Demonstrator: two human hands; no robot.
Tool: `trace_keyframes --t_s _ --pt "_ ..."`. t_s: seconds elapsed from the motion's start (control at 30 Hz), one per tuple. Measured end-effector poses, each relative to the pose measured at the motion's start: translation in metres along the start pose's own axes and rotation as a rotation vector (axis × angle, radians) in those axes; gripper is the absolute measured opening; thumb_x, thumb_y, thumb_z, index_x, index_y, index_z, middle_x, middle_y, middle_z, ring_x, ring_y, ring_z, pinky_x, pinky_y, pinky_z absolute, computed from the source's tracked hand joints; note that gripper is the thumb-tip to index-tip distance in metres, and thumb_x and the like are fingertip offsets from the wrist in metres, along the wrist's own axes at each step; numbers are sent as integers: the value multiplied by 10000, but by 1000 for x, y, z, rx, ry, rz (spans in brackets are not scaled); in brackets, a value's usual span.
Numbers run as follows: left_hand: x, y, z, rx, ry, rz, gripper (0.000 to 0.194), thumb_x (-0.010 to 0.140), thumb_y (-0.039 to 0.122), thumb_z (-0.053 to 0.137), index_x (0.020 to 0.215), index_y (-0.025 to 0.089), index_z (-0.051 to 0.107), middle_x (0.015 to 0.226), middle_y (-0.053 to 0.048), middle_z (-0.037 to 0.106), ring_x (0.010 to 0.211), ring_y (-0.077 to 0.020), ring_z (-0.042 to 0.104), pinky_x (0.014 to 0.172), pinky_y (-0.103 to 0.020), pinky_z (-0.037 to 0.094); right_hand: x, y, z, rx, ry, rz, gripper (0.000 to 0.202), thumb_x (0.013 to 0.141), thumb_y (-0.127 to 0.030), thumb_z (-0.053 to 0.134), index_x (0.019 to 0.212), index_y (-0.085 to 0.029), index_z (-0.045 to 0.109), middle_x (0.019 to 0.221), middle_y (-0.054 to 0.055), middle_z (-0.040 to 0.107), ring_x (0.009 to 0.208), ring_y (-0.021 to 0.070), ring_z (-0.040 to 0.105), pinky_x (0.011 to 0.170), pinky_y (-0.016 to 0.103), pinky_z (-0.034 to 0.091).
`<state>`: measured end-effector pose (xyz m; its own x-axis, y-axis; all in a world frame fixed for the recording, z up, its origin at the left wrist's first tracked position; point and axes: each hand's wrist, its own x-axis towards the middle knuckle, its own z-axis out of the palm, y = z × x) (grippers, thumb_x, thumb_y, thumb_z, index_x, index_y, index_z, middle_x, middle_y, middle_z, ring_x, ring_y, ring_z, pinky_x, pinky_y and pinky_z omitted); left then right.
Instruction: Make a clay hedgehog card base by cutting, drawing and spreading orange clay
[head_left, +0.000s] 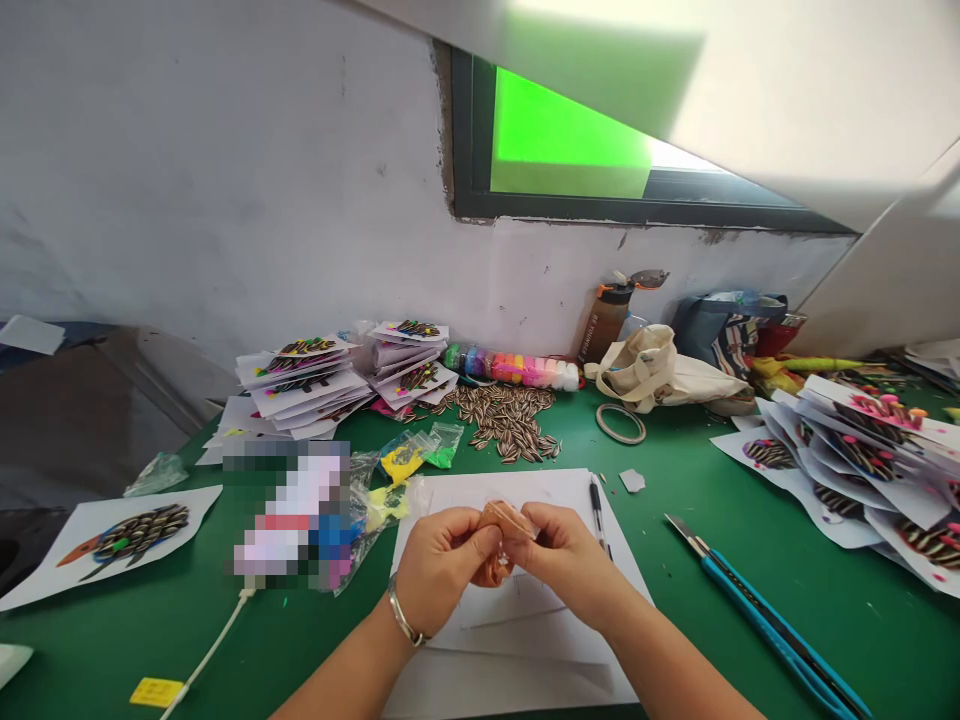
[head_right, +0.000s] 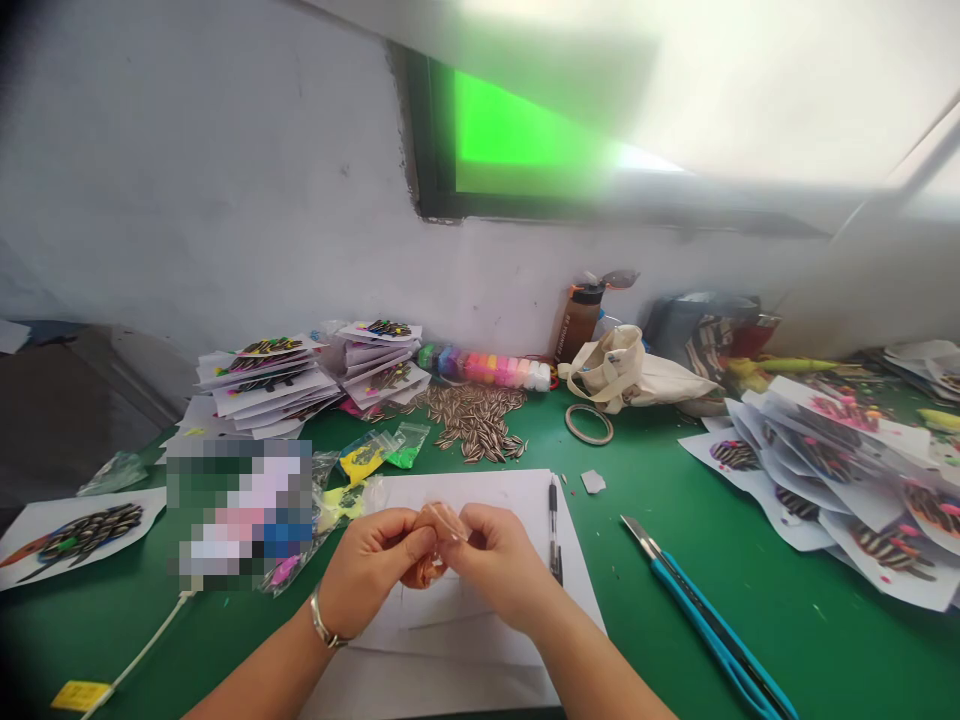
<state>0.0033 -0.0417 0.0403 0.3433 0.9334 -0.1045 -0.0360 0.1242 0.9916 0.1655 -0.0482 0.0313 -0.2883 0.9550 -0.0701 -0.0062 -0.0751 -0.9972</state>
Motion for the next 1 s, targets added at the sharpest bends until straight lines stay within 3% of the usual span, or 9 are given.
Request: trace_keyframes --t_s 0.13,0.23,0.33,0.4,0.5,0.63,0.8,1.0 --pt "-3 0 -2 182 74 67 341 774 381 627 533 143 592 503 -12 580 452 -96 495 436 -199 395 0 -2 6 89 -81 -23 163 777 -289 626 664 -172 610 693 -2 621 697 156 580 675 276 448" --pt "-3 0 -3 209 50 94 345 801 383 601 547 149 603 490 -3 566 455 -99 504 453 -202 408 -1 -2 5 116 -74 -17 90 733 -257 678 750 -183 631 739 -8 618 733 158 588 679 268 461" --pt "-1 -1 -2 118 -27 77 266 816 380 588 712 148 667 543 6 570 473 -93 504 462 -199 421 -3 -1 -1 135 -63 2 394 698 -236 717 1071 -227 588 894 7 619 811 162 581 721 280 472" --pt "0 -1 -2 52 -66 43 238 812 373 595 799 146 667 581 5 577 484 -93 516 464 -201 435 -5 -2 -4 108 -65 -16 504 715 -231 704 1184 -249 521 946 17 604 849 161 567 766 295 468" --pt "1 -2 -2 15 -89 -33 237 789 376 622 799 140 642 578 1 589 483 -107 556 467 -217 468 -6 -6 -7 3 -59 -63 336 757 -218 653 1082 -226 571 911 18 585 833 153 548 775 293 455" --pt "2 -3 -4 37 -54 -62 310 719 405 691 623 145 552 492 5 579 422 -115 565 424 -213 461 -6 -10 -3 -67 -53 -81 181 771 -188 604 951 -204 597 820 0 546 769 135 503 717 261 435" --pt "3 -4 -8 3 -61 -53 418 739 556 614 662 151 546 507 10 574 423 -140 591 420 -244 492 -6 -9 0 -82 -15 -78 190 767 -163 570 952 -203 582 837 3 547 784 138 502 715 260 435" --pt "2 -1 -8 148 13 -22 343 776 477 605 737 137 591 570 3 592 432 -132 596 402 -223 480 -6 -2 -2 -76 -29 -54 373 770 -209 615 1131 -227 525 843 -1 587 776 138 525 745 286 443"
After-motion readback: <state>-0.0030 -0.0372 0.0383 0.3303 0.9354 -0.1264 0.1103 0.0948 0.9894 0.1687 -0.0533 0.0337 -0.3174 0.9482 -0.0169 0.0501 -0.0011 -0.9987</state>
